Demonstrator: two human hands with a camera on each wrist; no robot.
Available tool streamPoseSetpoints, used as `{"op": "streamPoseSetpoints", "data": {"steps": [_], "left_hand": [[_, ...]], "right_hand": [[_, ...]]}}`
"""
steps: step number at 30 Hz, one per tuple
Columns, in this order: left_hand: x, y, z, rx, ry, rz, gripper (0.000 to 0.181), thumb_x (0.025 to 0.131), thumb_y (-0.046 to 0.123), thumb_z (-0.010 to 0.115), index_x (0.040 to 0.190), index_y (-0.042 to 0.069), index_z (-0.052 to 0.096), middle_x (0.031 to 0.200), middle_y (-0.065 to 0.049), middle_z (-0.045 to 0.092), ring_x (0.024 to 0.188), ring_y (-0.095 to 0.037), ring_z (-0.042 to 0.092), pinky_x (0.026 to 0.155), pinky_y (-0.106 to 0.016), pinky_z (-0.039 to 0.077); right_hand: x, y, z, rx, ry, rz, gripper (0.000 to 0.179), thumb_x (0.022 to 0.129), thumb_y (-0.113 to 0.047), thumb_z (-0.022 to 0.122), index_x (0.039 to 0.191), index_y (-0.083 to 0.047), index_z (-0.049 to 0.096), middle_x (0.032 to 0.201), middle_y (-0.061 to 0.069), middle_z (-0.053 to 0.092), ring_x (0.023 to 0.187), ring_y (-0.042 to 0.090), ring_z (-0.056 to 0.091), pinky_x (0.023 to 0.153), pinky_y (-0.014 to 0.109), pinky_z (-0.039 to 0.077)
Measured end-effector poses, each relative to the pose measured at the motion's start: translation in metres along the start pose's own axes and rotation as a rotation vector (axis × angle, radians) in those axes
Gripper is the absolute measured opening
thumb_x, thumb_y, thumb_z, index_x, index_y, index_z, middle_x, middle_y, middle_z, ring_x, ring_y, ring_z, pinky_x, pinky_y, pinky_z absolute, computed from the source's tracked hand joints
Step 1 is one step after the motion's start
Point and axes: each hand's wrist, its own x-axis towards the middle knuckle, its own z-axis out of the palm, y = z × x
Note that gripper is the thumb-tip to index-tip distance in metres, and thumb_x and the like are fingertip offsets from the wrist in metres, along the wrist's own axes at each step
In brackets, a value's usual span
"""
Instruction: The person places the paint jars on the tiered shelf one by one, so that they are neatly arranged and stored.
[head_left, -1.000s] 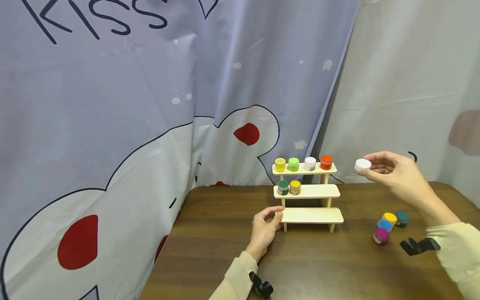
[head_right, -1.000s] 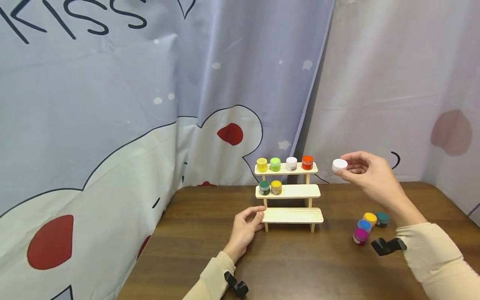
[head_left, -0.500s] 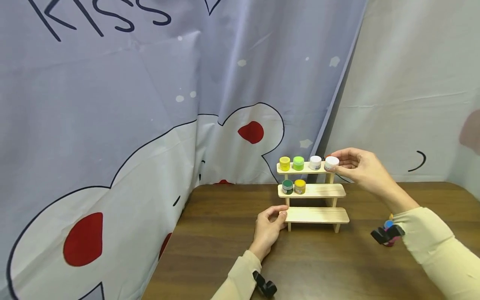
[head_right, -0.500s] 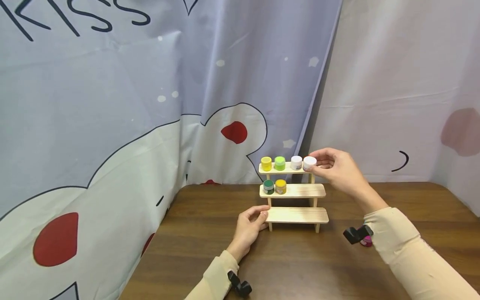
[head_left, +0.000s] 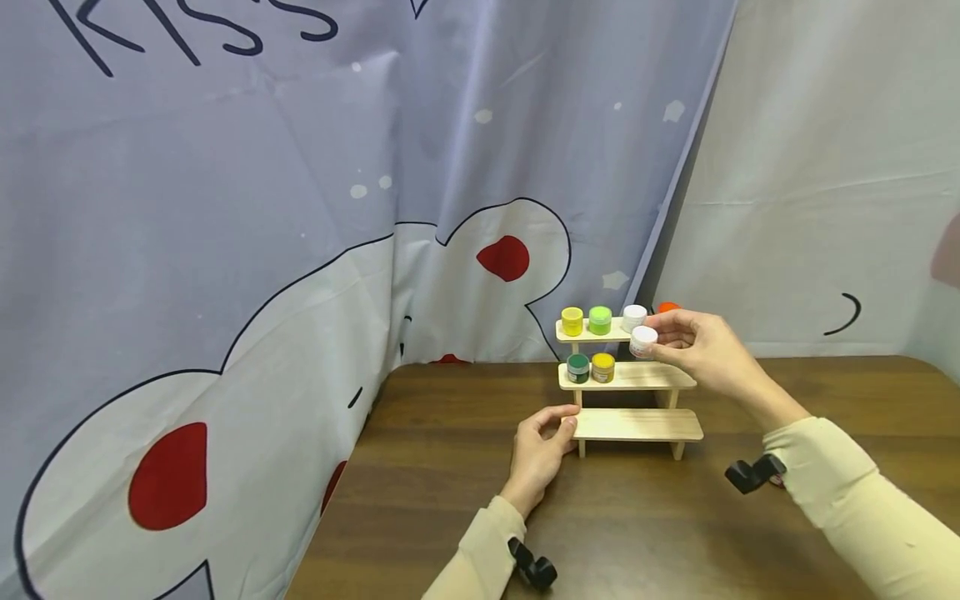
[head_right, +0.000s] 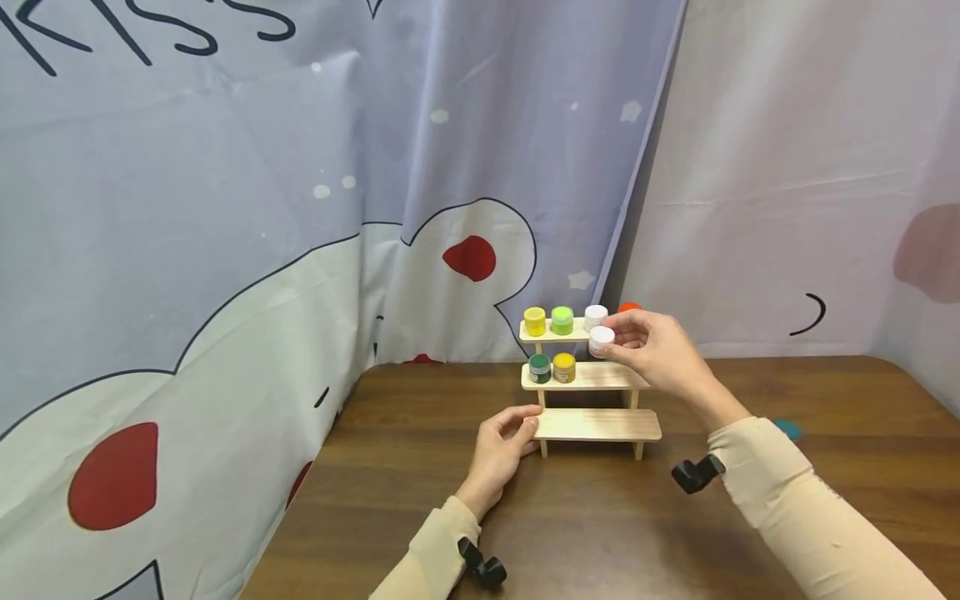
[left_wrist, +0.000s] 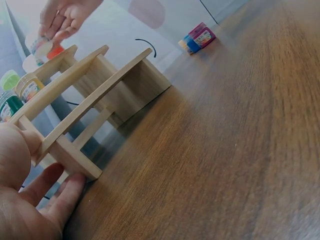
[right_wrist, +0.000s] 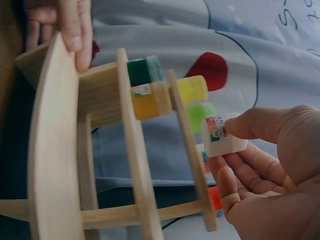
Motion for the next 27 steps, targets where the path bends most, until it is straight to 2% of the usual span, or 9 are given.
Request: {"op": "streamPoseSetpoints", "data": {"steps": [7,17,27], "left_hand": [[0.001,0.000,0.001,0.001,0.000,-0.008,0.017,0.107,0.009,0.077,0.121,0.009,0.085,0.122,-0.008,0.077,0.096,-0.014,0.075,0.088,-0.039,0.069],[0.002,0.000,0.001,-0.001,-0.001,-0.002,0.018,0.107,0.008,0.076,0.122,0.008,0.084,0.123,-0.007,0.077,0.097,-0.015,0.075,0.086,-0.035,0.069],[0.002,0.001,0.000,0.006,0.004,-0.008,0.017,0.107,0.007,0.076,0.122,0.009,0.085,0.121,-0.005,0.077,0.096,-0.014,0.075,0.085,-0.034,0.069]], "right_hand": [[-0.002,0.012,0.010,-0.042,-0.021,0.029,0.041,0.100,-0.010,0.085,0.136,0.006,0.071,0.130,0.025,0.074,0.100,0.006,0.073,0.081,0.013,0.060],[-0.005,0.026,0.020,-0.120,-0.034,0.058,0.041,0.102,-0.013,0.084,0.137,0.005,0.071,0.125,0.023,0.078,0.111,0.030,0.076,0.083,0.012,0.058],[-0.005,0.033,0.027,-0.107,-0.028,0.039,0.043,0.100,-0.017,0.087,0.134,0.005,0.073,0.122,0.022,0.080,0.107,0.032,0.079,0.082,0.015,0.061]]}}
